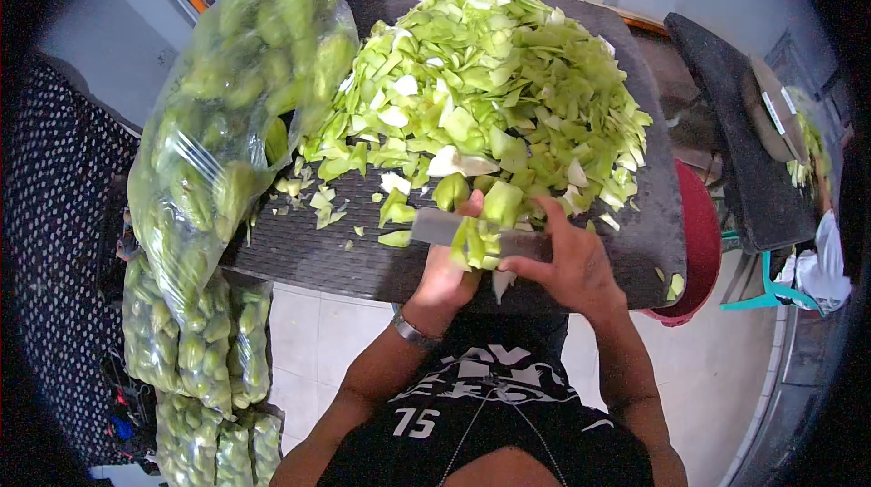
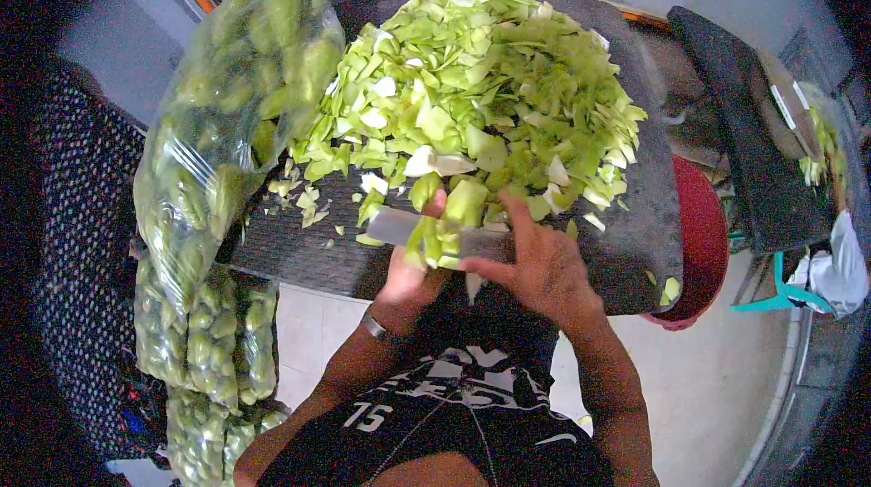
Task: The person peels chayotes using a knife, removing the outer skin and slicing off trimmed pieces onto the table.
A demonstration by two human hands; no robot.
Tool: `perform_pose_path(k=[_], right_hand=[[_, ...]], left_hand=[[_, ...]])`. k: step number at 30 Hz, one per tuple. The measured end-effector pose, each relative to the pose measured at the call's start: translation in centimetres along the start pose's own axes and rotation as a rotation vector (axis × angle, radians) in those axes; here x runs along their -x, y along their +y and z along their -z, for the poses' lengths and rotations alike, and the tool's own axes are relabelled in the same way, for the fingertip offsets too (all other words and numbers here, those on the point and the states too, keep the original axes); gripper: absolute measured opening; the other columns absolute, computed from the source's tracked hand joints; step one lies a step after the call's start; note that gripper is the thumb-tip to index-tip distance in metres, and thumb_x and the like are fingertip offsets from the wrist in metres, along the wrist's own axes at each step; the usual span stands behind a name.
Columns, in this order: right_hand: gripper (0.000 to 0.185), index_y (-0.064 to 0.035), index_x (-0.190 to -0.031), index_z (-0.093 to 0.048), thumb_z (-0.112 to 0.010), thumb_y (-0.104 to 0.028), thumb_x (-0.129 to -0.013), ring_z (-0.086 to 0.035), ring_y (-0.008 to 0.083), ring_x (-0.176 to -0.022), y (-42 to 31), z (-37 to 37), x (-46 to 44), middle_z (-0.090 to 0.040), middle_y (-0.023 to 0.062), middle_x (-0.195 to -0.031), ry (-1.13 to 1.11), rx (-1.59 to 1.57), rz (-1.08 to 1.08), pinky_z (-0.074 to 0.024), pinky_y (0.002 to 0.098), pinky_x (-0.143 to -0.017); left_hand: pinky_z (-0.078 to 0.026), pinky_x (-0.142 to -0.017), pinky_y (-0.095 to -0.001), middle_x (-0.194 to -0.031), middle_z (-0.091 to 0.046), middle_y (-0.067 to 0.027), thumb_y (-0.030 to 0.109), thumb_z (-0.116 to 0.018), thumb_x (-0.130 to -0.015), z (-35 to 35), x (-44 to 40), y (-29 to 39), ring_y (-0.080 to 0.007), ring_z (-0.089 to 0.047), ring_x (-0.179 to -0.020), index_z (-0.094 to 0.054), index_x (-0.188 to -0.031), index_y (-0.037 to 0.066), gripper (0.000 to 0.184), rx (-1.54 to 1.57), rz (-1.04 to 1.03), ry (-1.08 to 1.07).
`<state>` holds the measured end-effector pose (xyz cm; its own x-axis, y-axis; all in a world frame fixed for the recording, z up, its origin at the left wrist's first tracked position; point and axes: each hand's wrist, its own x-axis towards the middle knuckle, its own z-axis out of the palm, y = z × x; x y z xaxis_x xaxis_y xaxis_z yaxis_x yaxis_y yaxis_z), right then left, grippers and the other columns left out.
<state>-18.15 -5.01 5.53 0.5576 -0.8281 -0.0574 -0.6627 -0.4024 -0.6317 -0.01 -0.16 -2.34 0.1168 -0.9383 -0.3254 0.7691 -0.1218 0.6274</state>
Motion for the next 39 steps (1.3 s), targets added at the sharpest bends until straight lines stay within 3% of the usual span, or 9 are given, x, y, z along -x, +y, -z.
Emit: perform_pose_path(k=[3, 7, 13, 19, 25, 28, 32, 35, 39], right_hand=[[0.098, -0.0042, -0.147, -0.040, -0.079, -0.062, -0.079, -0.072, 0.0455, -0.094, 1.3, 1.2, -0.3, -0.072, 0.0293, -0.095, 0.133, 0.069, -0.007, -0.0572, 0.0515, -0.082], [0.093, -0.0040, -0.143, -0.044, -0.084, -0.056, -0.077, -0.073, 0.0458, -0.086, 3.5, 2.1, -0.1, -0.072, 0.0265, -0.088, 0.195, 0.109, 0.024, -0.0577, 0.0503, -0.077], [0.084, -0.0019, -0.138, -0.049, -0.087, -0.048, -0.078, -0.071, 0.0447, -0.078, 5.0, 2.9, -0.1, -0.068, 0.0257, -0.078, 0.095, 0.090, -0.073, -0.0558, 0.0490, -0.070], [0.079, -0.0005, -0.135, -0.052, -0.087, -0.044, -0.079, -0.070, 0.0443, -0.074, 5.7, 2.9, -0.2, -0.067, 0.0251, -0.076, 0.159, 0.072, 0.045, -0.0548, 0.0479, -0.068], [0.089, -0.0030, -0.145, -0.045, -0.083, -0.051, -0.080, -0.071, 0.0474, -0.092, 1.3, 1.1, -0.2, -0.071, 0.0294, -0.091, -0.008, 0.027, 0.013, -0.0562, 0.0509, -0.080], [0.093, -0.0041, -0.148, -0.041, -0.082, -0.054, -0.080, -0.070, 0.0479, -0.099, 0.8, 0.7, -0.9, -0.071, 0.0312, -0.101, 0.111, -0.105, 0.040, -0.0555, 0.0519, -0.086], [0.093, -0.0019, -0.147, -0.041, -0.084, -0.050, -0.080, -0.069, 0.0476, -0.103, 1.7, 2.5, -1.1, -0.070, 0.0330, -0.108, 0.062, -0.020, -0.083, -0.0554, 0.0508, -0.089], [0.086, -0.0045, -0.145, -0.046, -0.088, -0.038, -0.077, -0.070, 0.0403, -0.080, 4.3, 1.3, -0.9, -0.068, 0.0237, -0.085, 0.294, 0.030, 0.098, -0.0531, 0.0457, -0.072], [0.073, -0.0013, -0.138, -0.052, -0.085, -0.036, -0.083, -0.071, 0.0425, -0.083, 3.6, 3.0, -0.6, -0.070, 0.0269, -0.087, 0.281, 0.064, 0.008, -0.0544, 0.0469, -0.072]], left_hand=[[-0.058, -0.058, -0.0387, -0.112, -0.070, -0.0076, 0.051, -0.050, -0.105, 0.3, 1.3, 1.6, -0.0241, -0.071, -0.091, -0.056, -0.136, 0.015, 0.048, -0.064, 0.017, -0.079], [-0.055, -0.055, -0.0359, -0.099, -0.071, -0.0067, 0.051, -0.049, -0.106, -0.7, 0.9, 3.0, -0.0227, -0.070, -0.078, -0.060, -0.127, 0.013, 0.044, -0.022, 0.173, 0.024], [-0.054, -0.054, -0.0352, -0.095, -0.070, -0.0060, 0.051, -0.051, -0.105, -1.2, 1.1, 3.0, -0.0221, -0.069, -0.076, -0.061, -0.123, 0.013, 0.044, -0.032, 0.212, 0.066], [-0.055, -0.055, -0.0358, -0.095, -0.069, -0.0060, 0.050, -0.053, -0.105, -0.9, 1.0, 3.0, -0.0223, -0.069, -0.076, -0.060, -0.124, 0.012, 0.043, -0.010, 0.214, 0.032], [-0.057, -0.055, -0.0372, -0.103, -0.070, -0.0092, 0.046, -0.049, -0.107, -0.6, 0.5, 1.0, -0.0246, -0.070, -0.081, -0.057, -0.129, 0.009, 0.044, -0.116, 0.114, 0.054], [-0.058, -0.056, -0.0370, -0.108, -0.070, -0.0110, 0.040, -0.045, -0.108, -1.1, 1.7, -0.1, -0.0259, -0.071, -0.085, -0.055, -0.133, 0.006, 0.043, -0.015, 0.093, -0.039], [-0.057, -0.057, -0.0385, -0.109, -0.070, -0.0113, 0.038, -0.043, -0.108, -0.3, 1.4, 1.4, -0.0265, -0.071, -0.088, -0.054, -0.135, 0.006, 0.043, 0.005, 0.166, -0.116], [-0.053, -0.056, -0.0380, -0.108, -0.071, -0.0116, 0.046, -0.046, -0.106, -1.8, 1.7, 2.6, -0.0282, -0.071, -0.083, -0.056, -0.135, 0.008, 0.048, 0.023, 0.210, 0.000], [-0.054, -0.058, -0.0379, -0.105, -0.071, -0.0101, 0.045, -0.045, -0.108, -1.1, 1.3, 2.4, -0.0271, -0.070, -0.079, -0.058, -0.133, 0.010, 0.045, 0.094, 0.313, -0.046]])
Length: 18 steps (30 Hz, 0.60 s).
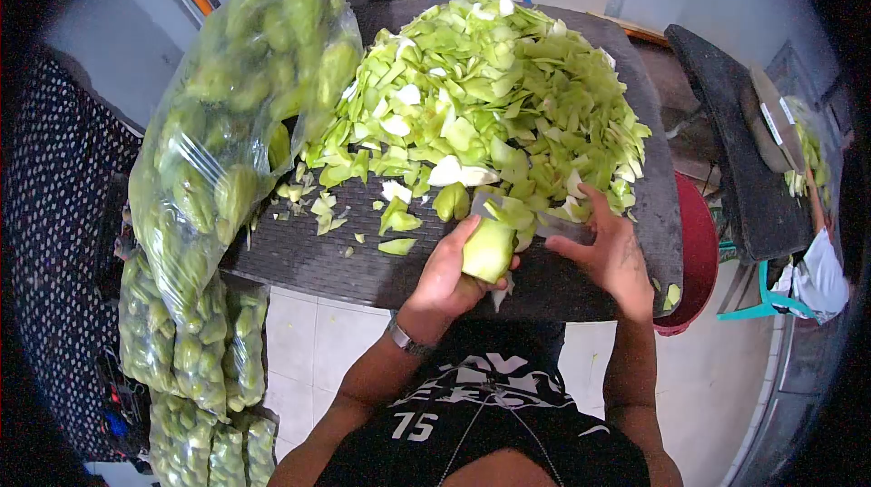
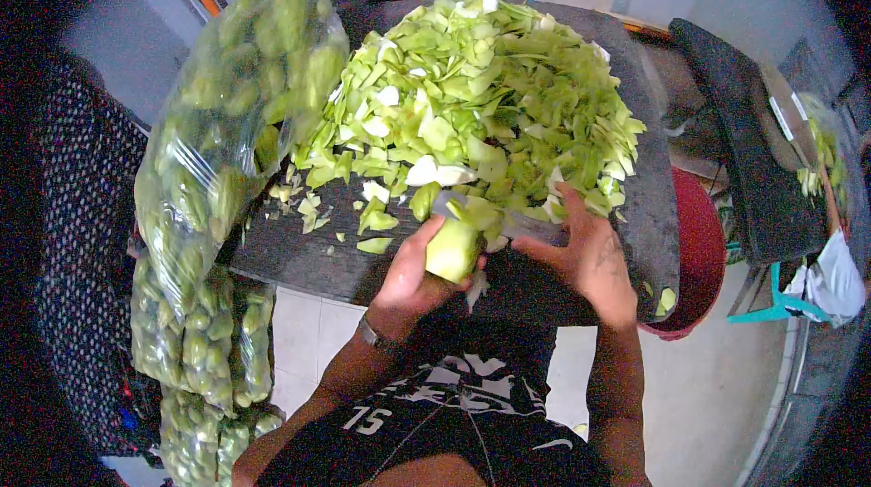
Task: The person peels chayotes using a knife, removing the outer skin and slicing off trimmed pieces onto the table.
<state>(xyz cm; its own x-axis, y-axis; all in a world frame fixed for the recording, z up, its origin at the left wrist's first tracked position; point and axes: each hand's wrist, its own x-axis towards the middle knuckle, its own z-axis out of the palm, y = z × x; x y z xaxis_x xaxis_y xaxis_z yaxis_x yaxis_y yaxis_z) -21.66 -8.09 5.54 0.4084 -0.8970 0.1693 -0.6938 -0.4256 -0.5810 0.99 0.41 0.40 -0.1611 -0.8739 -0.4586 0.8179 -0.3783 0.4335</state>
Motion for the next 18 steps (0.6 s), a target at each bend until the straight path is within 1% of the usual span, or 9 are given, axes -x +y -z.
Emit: perform_pose_path(k=[2, 3, 5, 8, 11, 12, 15, 16, 18], right_hand=[[0.066, 0.0026, -0.132, -0.055, -0.082, -0.036, -0.086, -0.072, 0.0456, -0.093, 2.4, 0.3, -0.2, -0.071, 0.0307, -0.094, 0.060, 0.040, -0.051, -0.0574, 0.0497, -0.077], [0.055, 0.0020, -0.126, -0.059, -0.079, -0.033, -0.090, -0.073, 0.0453, -0.087, 4.1, 0.5, -0.5, -0.071, 0.0291, -0.087, 0.165, 0.118, -0.073, -0.0565, 0.0500, -0.072], [0.048, 0.0007, -0.124, -0.061, -0.077, -0.031, -0.092, -0.071, 0.0432, -0.073, 4.0, 2.2, -0.7, -0.070, 0.0248, -0.078, 0.127, 0.034, -0.260, -0.0541, 0.0466, -0.064], [0.043, 0.0000, -0.124, -0.061, -0.075, -0.029, -0.095, -0.067, 0.0340, -0.059, 5.1, 1.2, -0.2, -0.069, 0.0216, -0.072, 0.064, 0.019, -0.192, -0.0498, 0.0427, -0.057], [0.037, 0.0004, -0.122, -0.062, -0.072, -0.026, -0.098, -0.062, 0.0247, -0.053, 2.5, -0.2, 0.7, -0.069, 0.0180, -0.068, -0.006, -0.199, -0.147, -0.0467, 0.0403, -0.053], [0.044, -0.0003, -0.125, -0.062, -0.073, -0.033, -0.097, -0.066, 0.0220, -0.060, 1.0, -0.2, 0.9, -0.071, 0.0188, -0.073, -0.041, -0.199, -0.178, -0.0501, 0.0409, -0.057], [0.056, -0.0002, -0.128, -0.060, -0.074, -0.042, -0.094, -0.071, 0.0255, -0.070, -1.4, -1.4, 1.3, -0.072, 0.0212, -0.079, -0.112, -0.266, -0.239, -0.0541, 0.0401, -0.065], [0.071, -0.0008, -0.132, -0.058, -0.076, -0.053, -0.089, -0.074, 0.0336, -0.084, -1.7, -1.9, 1.6, -0.073, 0.0261, -0.091, -0.170, -0.313, -0.248, -0.0563, 0.0431, -0.075], [0.077, -0.0004, -0.134, -0.056, -0.076, -0.057, -0.086, -0.073, 0.0392, -0.089, -3.1, -2.7, 2.3, -0.072, 0.0279, -0.095, -0.174, -0.247, -0.141, -0.0563, 0.0458, -0.079]], left_hand=[[-0.055, -0.058, -0.0384, -0.104, -0.071, -0.0101, 0.047, -0.045, -0.108, 0.3, 0.7, 0.6, -0.0274, -0.071, -0.080, -0.059, -0.132, 0.010, 0.047, 0.027, 0.025, -0.098], [-0.055, -0.058, -0.0387, -0.103, -0.071, -0.0101, 0.049, -0.046, -0.108, 0.5, 1.1, 1.0, -0.0276, -0.071, -0.080, -0.059, -0.132, 0.010, 0.048, 0.040, 0.036, -0.148], [-0.053, -0.056, -0.0384, -0.104, -0.070, -0.0105, 0.053, -0.045, -0.106, 0.3, 1.6, 1.3, -0.0264, -0.069, -0.081, -0.058, -0.134, 0.011, 0.052, -0.003, -0.027, -0.064], [-0.057, -0.064, -0.0393, -0.102, -0.070, -0.0084, 0.055, -0.047, -0.106, -1.2, 1.4, 2.0, -0.0229, -0.068, -0.081, -0.060, -0.132, 0.014, 0.051, -0.048, -0.128, 0.109], [-0.058, -0.069, -0.0398, -0.104, -0.071, -0.0079, 0.055, -0.049, -0.105, 0.2, -1.0, 1.4, -0.0238, -0.070, -0.083, -0.061, -0.129, 0.015, 0.048, 0.006, -0.223, 0.027], [-0.058, -0.073, -0.0392, -0.105, -0.071, -0.0080, 0.054, -0.051, -0.105, -0.3, -0.7, 1.4, -0.0235, -0.071, -0.086, -0.061, -0.126, 0.014, 0.046, -0.072, -0.246, -0.021], [-0.058, -0.076, -0.0365, -0.102, -0.069, -0.0051, 0.051, -0.054, -0.104, -1.6, 0.2, 1.7, -0.0201, -0.069, -0.088, -0.060, -0.126, 0.014, 0.043, -0.115, -0.187, 0.002], [-0.058, -0.078, -0.0371, -0.104, -0.068, -0.0054, 0.052, -0.056, -0.103, -1.7, 0.3, 1.6, -0.0212, -0.069, -0.094, -0.059, -0.128, 0.014, 0.045, -0.077, -0.149, 0.087], [-0.058, -0.080, -0.0407, -0.112, -0.068, -0.0065, 0.053, -0.057, -0.102, 0.2, -1.0, 0.4, -0.0230, -0.068, -0.098, -0.057, -0.132, 0.014, 0.049, -0.068, -0.273, 0.027]])
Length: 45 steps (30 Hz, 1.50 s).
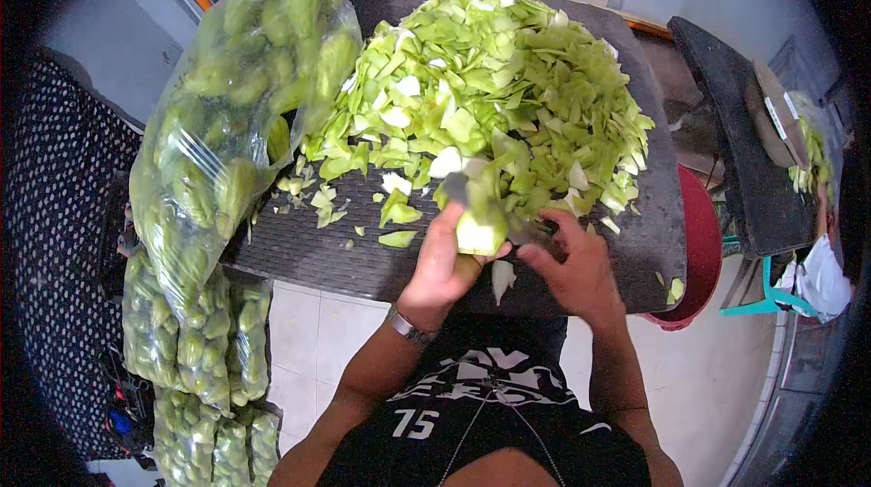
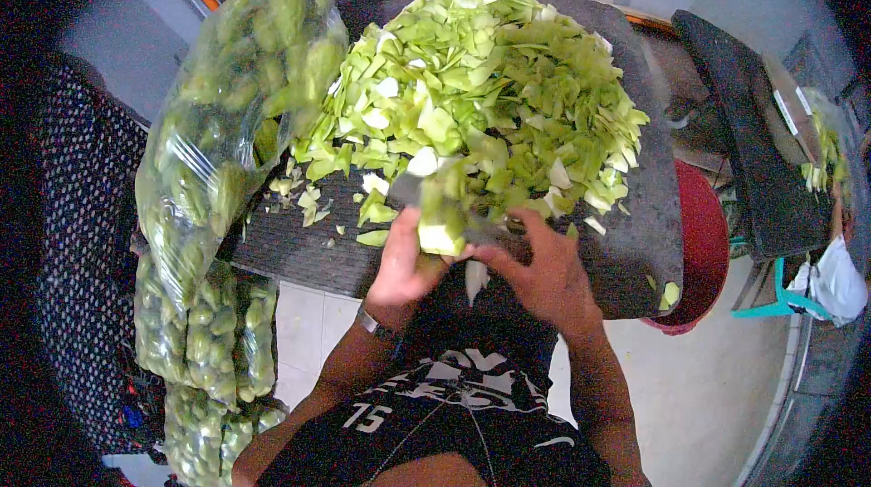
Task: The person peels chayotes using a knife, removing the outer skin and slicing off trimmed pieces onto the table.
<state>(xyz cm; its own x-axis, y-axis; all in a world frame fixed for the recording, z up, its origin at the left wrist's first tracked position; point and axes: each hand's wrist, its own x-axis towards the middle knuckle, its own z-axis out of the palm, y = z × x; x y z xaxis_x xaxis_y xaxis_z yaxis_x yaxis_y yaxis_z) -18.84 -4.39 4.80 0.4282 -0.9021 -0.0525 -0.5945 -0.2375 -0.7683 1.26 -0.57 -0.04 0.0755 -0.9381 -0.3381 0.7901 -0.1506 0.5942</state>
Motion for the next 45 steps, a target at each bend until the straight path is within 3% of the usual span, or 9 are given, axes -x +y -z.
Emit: perform_pose_path(k=[3, 13, 20, 26, 28, 33, 37, 41, 45], right_hand=[[0.091, 0.0007, -0.140, -0.050, -0.077, -0.064, -0.082, -0.071, 0.0466, -0.097, -1.9, -0.6, 0.1, -0.070, 0.0317, -0.103, -0.080, 0.001, 0.006, -0.0554, 0.0509, -0.086], [0.098, -0.0015, -0.145, -0.042, -0.077, -0.066, -0.080, -0.071, 0.0489, -0.090, -1.2, -1.6, -0.5, -0.070, 0.0299, -0.093, 0.004, 0.101, 0.164, -0.0574, 0.0521, -0.077], [0.086, -0.0042, -0.143, -0.044, -0.078, -0.057, -0.085, -0.072, 0.0454, -0.086, 1.4, 0.4, -3.1, -0.071, 0.0277, -0.090, 0.139, 0.083, 0.038, -0.0565, 0.0511, -0.074], [0.079, -0.0041, -0.142, -0.046, -0.078, -0.050, -0.087, -0.072, 0.0436, -0.079, 0.9, 1.5, -2.2, -0.071, 0.0233, -0.081, 0.044, -0.035, -0.008, -0.0546, 0.0471, -0.069], [0.088, -0.0036, -0.143, -0.044, -0.078, -0.059, -0.084, -0.073, 0.0441, -0.081, -1.0, 1.0, -1.1, -0.072, 0.0250, -0.087, -0.055, 0.019, 0.029, -0.0564, 0.0483, -0.072], [0.096, -0.0057, -0.145, -0.043, -0.085, -0.057, -0.075, -0.072, 0.0462, -0.095, -1.8, -1.1, 0.4, -0.070, 0.0289, -0.097, -0.047, 0.044, 0.040, -0.0565, 0.0484, -0.081], [0.091, -0.0061, -0.143, -0.044, -0.086, -0.051, -0.076, -0.073, 0.0427, -0.090, -1.2, -0.9, -0.4, -0.071, 0.0266, -0.092, -0.017, 0.048, 0.032, -0.0563, 0.0467, -0.076], [0.091, -0.0057, -0.143, -0.044, -0.084, -0.056, -0.078, -0.074, 0.0425, -0.090, -0.5, 0.2, -1.0, -0.072, 0.0254, -0.090, 0.001, 0.048, 0.089, -0.0583, 0.0489, -0.077], [0.083, -0.0044, -0.141, -0.047, -0.084, -0.049, -0.081, -0.074, 0.0396, -0.088, 0.8, 0.9, -2.1, -0.073, 0.0251, -0.091, 0.090, 0.140, 0.062, -0.0580, 0.0476, -0.076]], left_hand=[[-0.056, -0.088, -0.0463, -0.125, -0.065, -0.0081, 0.053, -0.056, -0.103, 0.2, 0.5, -1.6, -0.0258, -0.067, -0.106, -0.052, -0.141, 0.014, 0.055, -0.173, -0.268, -0.088], [-0.047, -0.108, -0.0501, -0.137, -0.060, -0.0118, 0.046, -0.051, -0.107, -0.1, 0.5, -2.4, -0.0287, -0.060, -0.124, -0.048, -0.148, 0.010, 0.054, 0.037, -0.222, -0.086], [-0.054, -0.056, -0.0387, -0.109, -0.069, -0.0116, 0.055, -0.046, -0.105, -1.8, 1.8, -0.9, -0.0223, -0.068, -0.084, -0.057, -0.128, 0.008, 0.054, -0.095, 0.077, -0.048], [-0.060, -0.077, -0.0413, -0.115, -0.068, -0.0126, 0.054, -0.047, -0.106, -2.2, 1.3, -0.5, -0.0252, -0.069, -0.099, -0.055, -0.136, 0.007, 0.056, 0.039, 0.128, 0.003], [-0.058, -0.088, -0.0434, -0.122, -0.066, -0.0129, 0.054, -0.048, -0.105, -1.9, 1.8, -1.9, -0.0268, -0.067, -0.108, -0.053, -0.140, 0.007, 0.059, -0.090, -0.211, -0.083], [-0.052, -0.105, -0.0487, -0.135, -0.061, -0.0143, 0.051, -0.052, -0.105, 0.0, -0.3, -1.9, -0.0304, -0.064, -0.120, -0.044, -0.147, 0.008, 0.061, 0.054, 0.012, -0.152], [-0.060, -0.085, -0.0477, -0.124, -0.066, -0.0131, 0.041, -0.046, -0.108, -0.8, 0.8, -3.6, -0.0286, -0.068, -0.108, -0.050, -0.141, 0.011, 0.045, -0.057, -0.275, 0.036], [-0.059, -0.058, -0.0403, -0.115, -0.068, -0.0114, 0.039, -0.039, -0.108, -0.7, 1.2, -2.9, -0.0251, -0.070, -0.088, -0.054, -0.135, 0.012, 0.041, -0.024, -0.106, 0.025], [-0.057, -0.057, -0.0368, -0.110, -0.069, -0.0112, 0.045, -0.040, -0.108, -1.0, 1.3, -1.6, -0.0251, -0.070, -0.086, -0.055, -0.134, 0.008, 0.047, -0.048, 0.042, -0.044]])
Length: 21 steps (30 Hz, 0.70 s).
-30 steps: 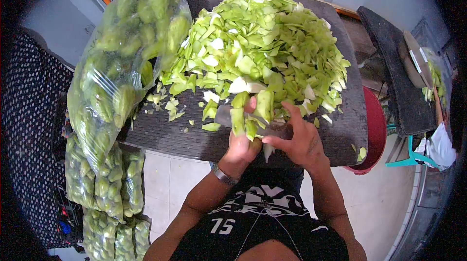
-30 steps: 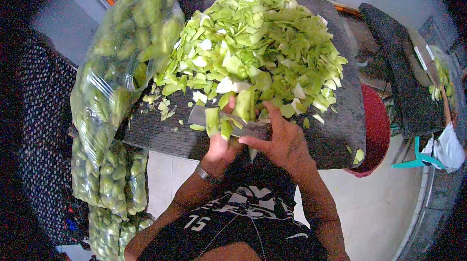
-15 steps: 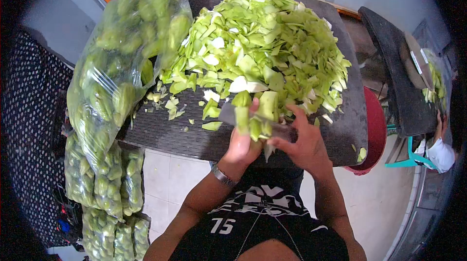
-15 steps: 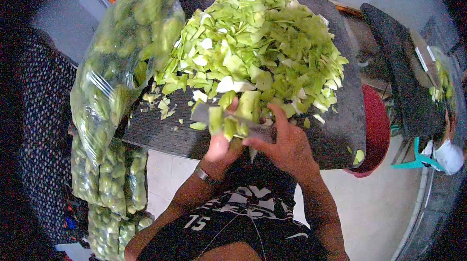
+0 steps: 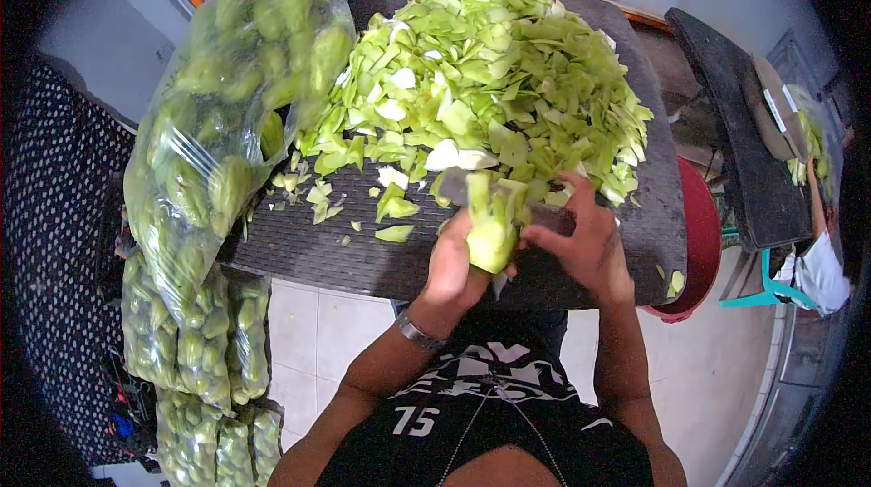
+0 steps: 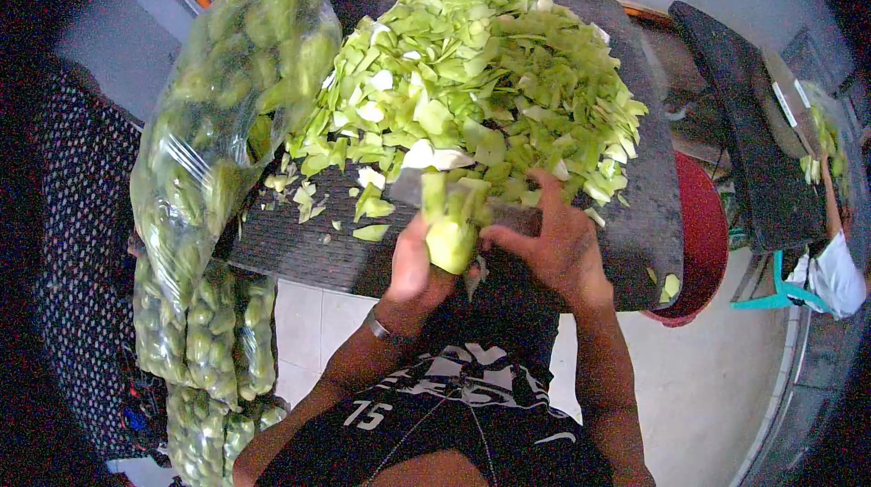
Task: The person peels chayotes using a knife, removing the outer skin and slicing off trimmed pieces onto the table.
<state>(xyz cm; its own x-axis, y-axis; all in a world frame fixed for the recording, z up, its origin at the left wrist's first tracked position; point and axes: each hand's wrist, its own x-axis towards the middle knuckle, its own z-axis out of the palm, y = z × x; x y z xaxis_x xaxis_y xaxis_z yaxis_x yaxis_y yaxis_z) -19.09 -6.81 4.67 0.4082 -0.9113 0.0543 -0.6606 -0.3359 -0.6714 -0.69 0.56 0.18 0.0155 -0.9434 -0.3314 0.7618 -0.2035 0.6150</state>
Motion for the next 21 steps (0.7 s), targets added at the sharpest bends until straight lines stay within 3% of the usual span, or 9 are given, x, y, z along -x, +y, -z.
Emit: perform_pose_path(k=[4, 9, 10, 11, 14, 16, 17, 20, 21], right_hand=[[0.071, -0.0006, -0.134, -0.051, -0.080, -0.046, -0.087, -0.073, 0.0391, -0.076, 2.9, 1.9, -1.7, -0.071, 0.0218, -0.077, 0.129, 0.047, -0.089, -0.0569, 0.0445, -0.070], [0.066, -0.0005, -0.132, -0.054, -0.076, -0.047, -0.091, -0.070, 0.0387, -0.071, 3.4, 1.8, -0.9, -0.069, 0.0219, -0.076, 0.008, -0.054, -0.157, -0.0542, 0.0460, -0.068], [0.066, -0.0008, -0.132, -0.055, -0.076, -0.048, -0.091, -0.070, 0.0390, -0.072, 2.2, 1.3, -0.7, -0.069, 0.0225, -0.077, -0.004, -0.100, -0.142, -0.0542, 0.0465, -0.068], [0.068, -0.0019, -0.135, -0.052, -0.075, -0.048, -0.091, -0.073, 0.0415, -0.082, 0.7, 1.8, -0.2, -0.071, 0.0258, -0.088, -0.134, -0.055, -0.240, -0.0561, 0.0468, -0.074], [0.078, -0.0055, -0.140, -0.048, -0.077, -0.055, -0.087, -0.073, 0.0425, -0.093, -1.6, 0.1, 2.2, -0.072, 0.0274, -0.100, -0.121, -0.123, -0.045, -0.0578, 0.0482, -0.080], [0.086, -0.0054, -0.141, -0.047, -0.081, -0.057, -0.082, -0.073, 0.0416, -0.086, -2.7, -1.2, 2.9, -0.071, 0.0254, -0.090, -0.094, -0.105, 0.045, -0.0567, 0.0462, -0.075], [0.089, -0.0053, -0.141, -0.046, -0.082, -0.058, -0.079, -0.073, 0.0411, -0.083, -2.9, -1.5, 3.1, -0.070, 0.0244, -0.085, -0.080, -0.093, 0.091, -0.0561, 0.0452, -0.072], [0.097, -0.0023, -0.142, -0.043, -0.076, -0.068, -0.079, -0.072, 0.0435, -0.102, -2.9, -1.9, 3.2, -0.071, 0.0276, -0.111, -0.101, -0.017, 0.131, -0.0595, 0.0503, -0.084], [0.098, -0.0012, -0.142, -0.043, -0.076, -0.068, -0.079, -0.072, 0.0433, -0.102, -3.0, -1.9, 3.2, -0.071, 0.0276, -0.112, -0.102, -0.003, 0.135, -0.0597, 0.0501, -0.083]], left_hand=[[-0.053, -0.052, -0.0380, -0.104, -0.071, -0.0113, 0.052, -0.042, -0.106, -0.8, 1.1, 1.9, -0.0263, -0.070, -0.078, -0.060, -0.130, 0.006, 0.055, 0.042, 0.088, -0.009], [-0.058, -0.081, -0.0439, -0.109, -0.071, -0.0095, 0.053, -0.047, -0.105, -0.3, -0.2, 1.8, -0.0254, -0.069, -0.093, -0.059, -0.134, 0.008, 0.054, 0.123, 0.085, 0.118], [-0.058, -0.082, -0.0442, -0.111, -0.071, -0.0098, 0.052, -0.047, -0.105, -0.2, -0.6, 1.6, -0.0256, -0.069, -0.095, -0.058, -0.134, 0.008, 0.054, 0.104, 0.066, 0.120], [-0.058, -0.082, -0.0445, -0.112, -0.071, -0.0102, 0.051, -0.048, -0.105, -0.2, -0.9, 1.4, -0.0259, -0.069, -0.097, -0.058, -0.135, 0.008, 0.053, 0.085, 0.045, 0.124], [-0.056, -0.092, -0.0462, -0.121, -0.069, -0.0118, 0.051, -0.050, -0.105, 0.2, -1.2, 0.3, -0.0267, -0.068, -0.108, -0.057, -0.138, 0.008, 0.055, 0.088, -0.048, 0.037], [-0.054, -0.098, -0.0466, -0.125, -0.068, -0.0124, 0.050, -0.050, -0.105, 1.0, -1.5, -0.2, -0.0272, -0.067, -0.113, -0.056, -0.139, 0.007, 0.055, 0.082, -0.109, -0.106], [-0.050, -0.105, -0.0468, -0.128, -0.067, -0.0140, 0.052, -0.050, -0.105, 1.3, -1.7, -0.1, -0.0275, -0.066, -0.115, -0.056, -0.139, 0.006, 0.058, 0.125, 0.015, -0.080], [-0.052, -0.104, -0.0434, -0.125, -0.066, -0.0123, 0.052, -0.046, -0.107, 1.3, -1.6, -0.1, -0.0235, -0.066, -0.116, -0.042, -0.150, 0.013, 0.058, 0.118, 0.005, -0.078], [-0.049, -0.108, -0.0440, -0.133, -0.062, -0.0131, 0.053, -0.056, -0.103, 1.5, -0.6, -0.9, -0.0242, -0.063, -0.121, -0.035, -0.156, 0.015, 0.068, -0.223, -0.344, -0.181]])
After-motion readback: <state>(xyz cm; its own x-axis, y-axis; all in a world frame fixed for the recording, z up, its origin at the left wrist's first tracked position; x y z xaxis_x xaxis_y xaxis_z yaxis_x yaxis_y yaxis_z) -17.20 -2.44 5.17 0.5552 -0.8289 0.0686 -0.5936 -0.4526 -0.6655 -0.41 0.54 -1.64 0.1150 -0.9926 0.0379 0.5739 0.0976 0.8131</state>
